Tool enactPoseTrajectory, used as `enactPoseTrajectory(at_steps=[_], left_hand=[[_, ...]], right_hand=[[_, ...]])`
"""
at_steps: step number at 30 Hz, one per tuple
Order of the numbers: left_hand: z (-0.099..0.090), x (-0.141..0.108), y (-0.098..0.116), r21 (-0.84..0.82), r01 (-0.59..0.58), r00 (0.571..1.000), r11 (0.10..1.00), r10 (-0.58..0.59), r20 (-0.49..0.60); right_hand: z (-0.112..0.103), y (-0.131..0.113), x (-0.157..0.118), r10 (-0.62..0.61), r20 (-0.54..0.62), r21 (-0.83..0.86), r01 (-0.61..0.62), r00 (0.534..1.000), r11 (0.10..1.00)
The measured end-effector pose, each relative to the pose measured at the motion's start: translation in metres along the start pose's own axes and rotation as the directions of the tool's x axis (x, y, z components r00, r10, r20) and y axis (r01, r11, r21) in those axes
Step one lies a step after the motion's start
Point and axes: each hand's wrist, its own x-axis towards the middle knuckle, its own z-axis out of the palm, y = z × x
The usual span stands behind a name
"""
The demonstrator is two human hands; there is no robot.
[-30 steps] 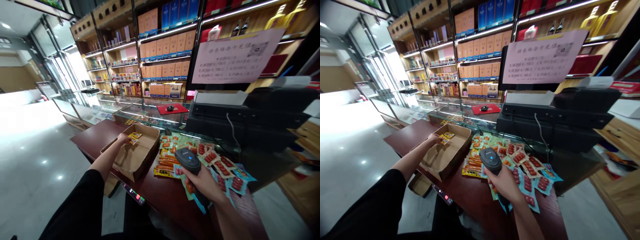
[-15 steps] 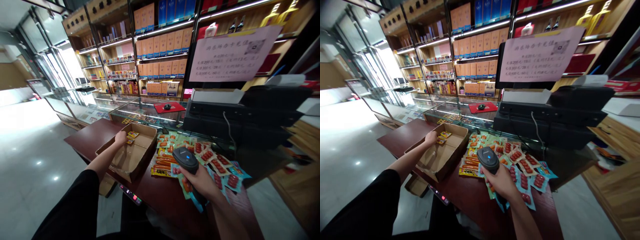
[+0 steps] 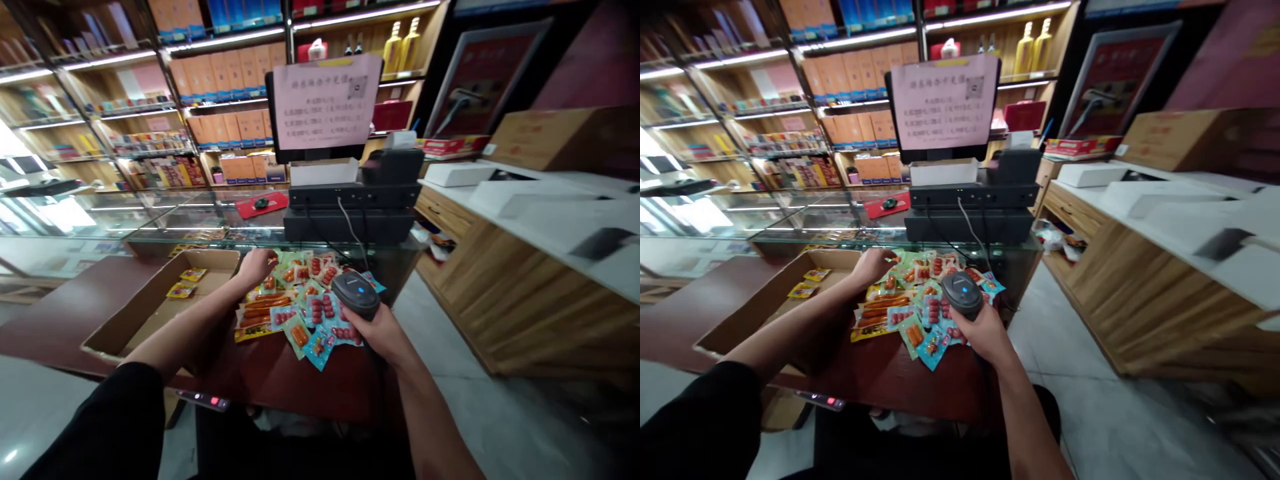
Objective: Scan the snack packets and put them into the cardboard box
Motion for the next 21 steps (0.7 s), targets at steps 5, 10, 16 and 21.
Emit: enactPoseTrajectory(at_steps=[5, 10, 16, 21], left_hand=[[0.025, -0.007, 0.072, -0.097, -0.181, 0.975, 0.979, 0.192, 0.116], [0.037, -0.011, 0.086, -0.117, -0.125, 0.960, 0.985, 0.150, 0.236], [0.035, 0.003, 0.059, -0.165, -0.001, 0.959, 0.986, 0.047, 0.278], [0.014, -0.020, 0.021, -0.210, 0.053, 0.940, 0.976, 0.022, 0.342]], right_hand=[[-0.027, 0.013, -0.016, 0.064, -0.017, -0.037, -0.065, 0.998, 0.997], [-0.030, 0.014, -0.020, 0.131, -0.032, 0.011, -0.130, 0.991, 0.991], [-0.028, 0.017, -0.020, 0.111, 0.002, -0.017, -0.111, 0.994, 0.994], [-0.015, 0.020, -0.018, 0.123, 0.073, -0.016, -0.122, 0.990, 0.992]])
